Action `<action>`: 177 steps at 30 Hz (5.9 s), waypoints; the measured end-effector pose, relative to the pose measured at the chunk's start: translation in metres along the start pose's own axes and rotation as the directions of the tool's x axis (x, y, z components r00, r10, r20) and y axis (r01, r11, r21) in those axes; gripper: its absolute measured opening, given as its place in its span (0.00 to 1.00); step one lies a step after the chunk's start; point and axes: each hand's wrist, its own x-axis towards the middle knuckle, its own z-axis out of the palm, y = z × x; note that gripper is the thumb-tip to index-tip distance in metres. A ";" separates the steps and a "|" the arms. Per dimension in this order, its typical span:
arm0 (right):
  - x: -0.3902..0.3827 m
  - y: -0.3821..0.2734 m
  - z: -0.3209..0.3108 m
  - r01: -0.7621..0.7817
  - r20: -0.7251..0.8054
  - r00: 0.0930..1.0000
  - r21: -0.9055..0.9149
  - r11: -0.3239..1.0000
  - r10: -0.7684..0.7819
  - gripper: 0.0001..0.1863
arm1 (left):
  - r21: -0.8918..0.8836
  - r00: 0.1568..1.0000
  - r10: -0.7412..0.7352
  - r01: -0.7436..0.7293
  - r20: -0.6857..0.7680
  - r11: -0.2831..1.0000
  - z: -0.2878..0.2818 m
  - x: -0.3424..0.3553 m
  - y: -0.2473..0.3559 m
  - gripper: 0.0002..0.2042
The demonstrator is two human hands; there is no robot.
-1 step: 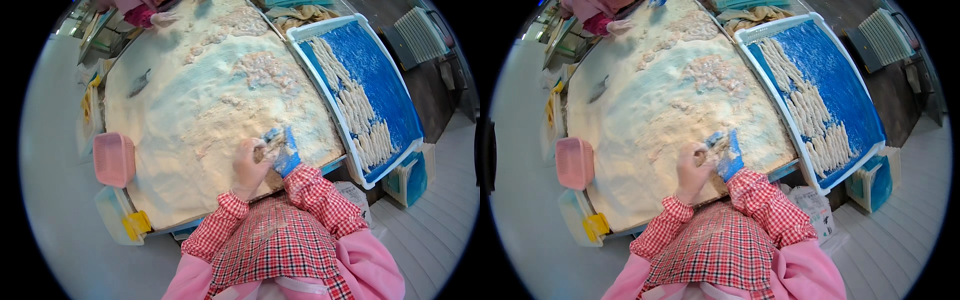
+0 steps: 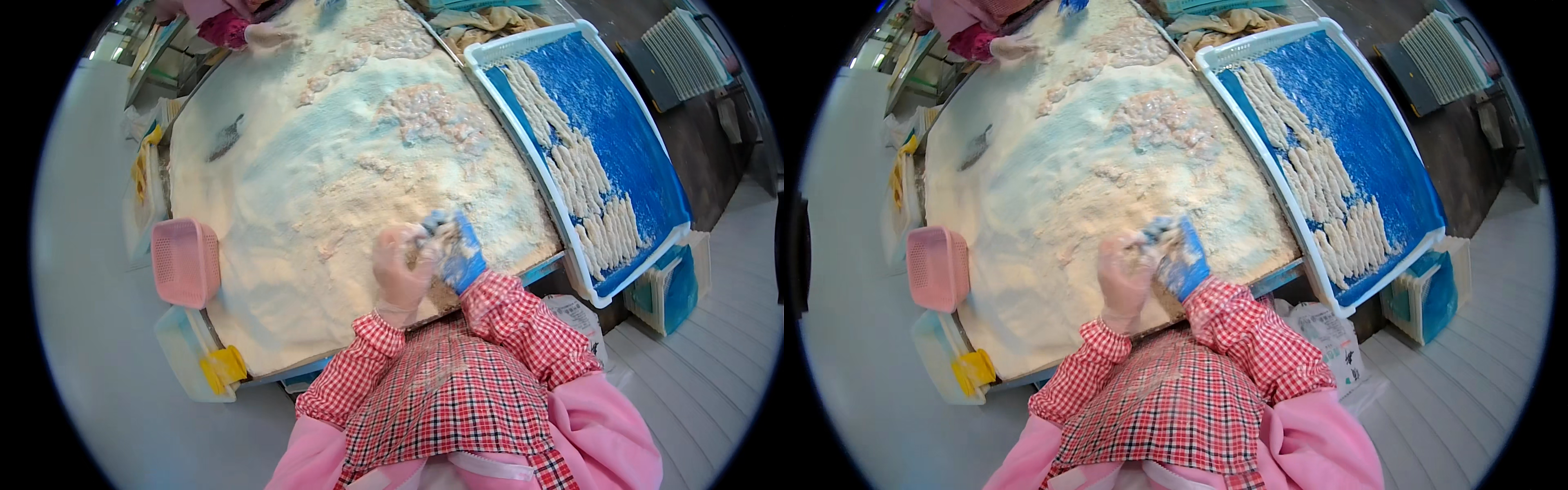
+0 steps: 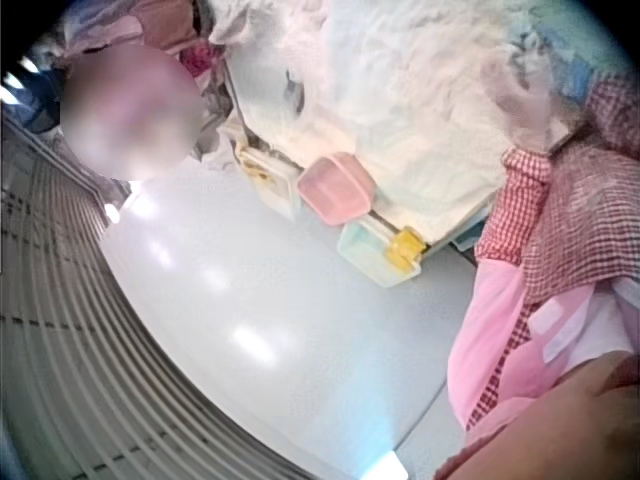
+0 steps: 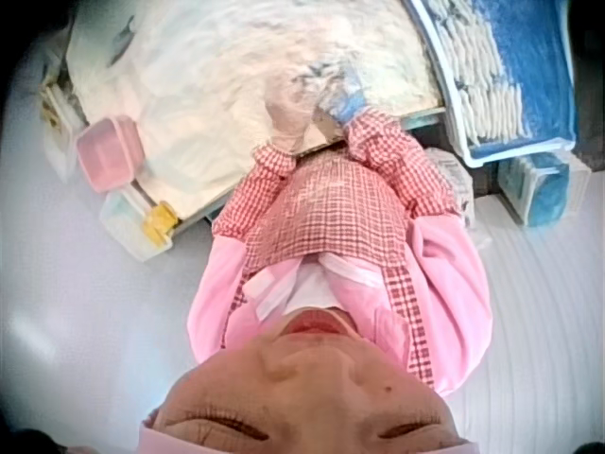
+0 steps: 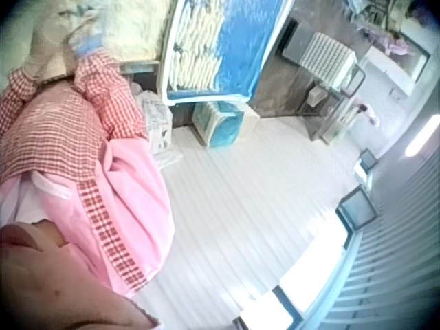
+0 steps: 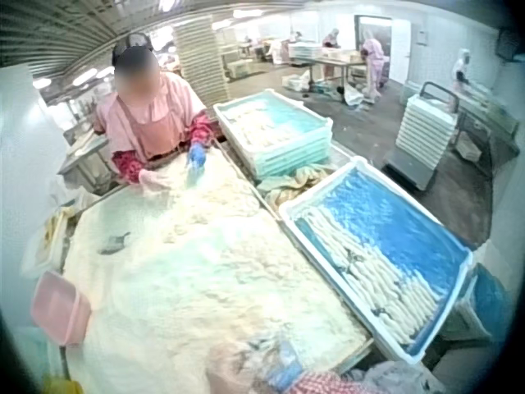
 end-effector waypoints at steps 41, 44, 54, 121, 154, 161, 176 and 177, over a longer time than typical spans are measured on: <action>0.024 0.021 0.035 0.072 -0.272 0.950 -0.292 0.954 -0.155 0.27 | -0.039 0.998 0.041 -0.039 0.053 0.999 0.027 0.031 -0.012 0.24; 0.027 0.036 0.107 0.493 -0.402 0.838 0.266 0.828 -0.369 0.33 | -0.113 0.999 0.053 -0.053 -0.008 0.992 0.041 0.036 -0.012 0.25; 0.039 -0.023 0.051 -0.038 -0.437 0.889 -0.374 0.927 -0.140 0.17 | 0.371 0.978 -0.159 0.098 0.136 0.924 0.025 0.032 -0.079 0.28; -0.001 -0.056 0.057 0.097 0.413 0.863 -0.699 -0.708 -0.289 0.27 | -0.228 0.698 -0.670 0.716 0.254 0.660 -0.033 0.024 -0.047 0.21; 0.022 -0.041 0.048 0.323 0.390 0.906 -0.389 -0.863 0.164 0.29 | 0.235 0.973 -0.093 0.042 0.210 0.971 -0.050 0.061 -0.095 0.15; 0.038 -0.031 0.044 0.309 0.240 0.940 -0.301 -0.902 0.242 0.20 | 0.194 0.838 -0.528 0.500 0.138 0.844 -0.073 0.071 -0.117 0.14; 0.035 -0.080 0.067 -0.027 -0.147 0.964 -0.882 0.470 -0.220 0.18 | 0.202 0.984 -0.020 -0.016 0.178 0.979 -0.030 0.040 -0.086 0.17; 0.036 -0.084 0.065 -0.004 -0.115 0.963 -0.910 0.414 -0.243 0.19 | 0.213 0.971 0.034 -0.086 0.236 0.973 -0.029 0.041 -0.081 0.17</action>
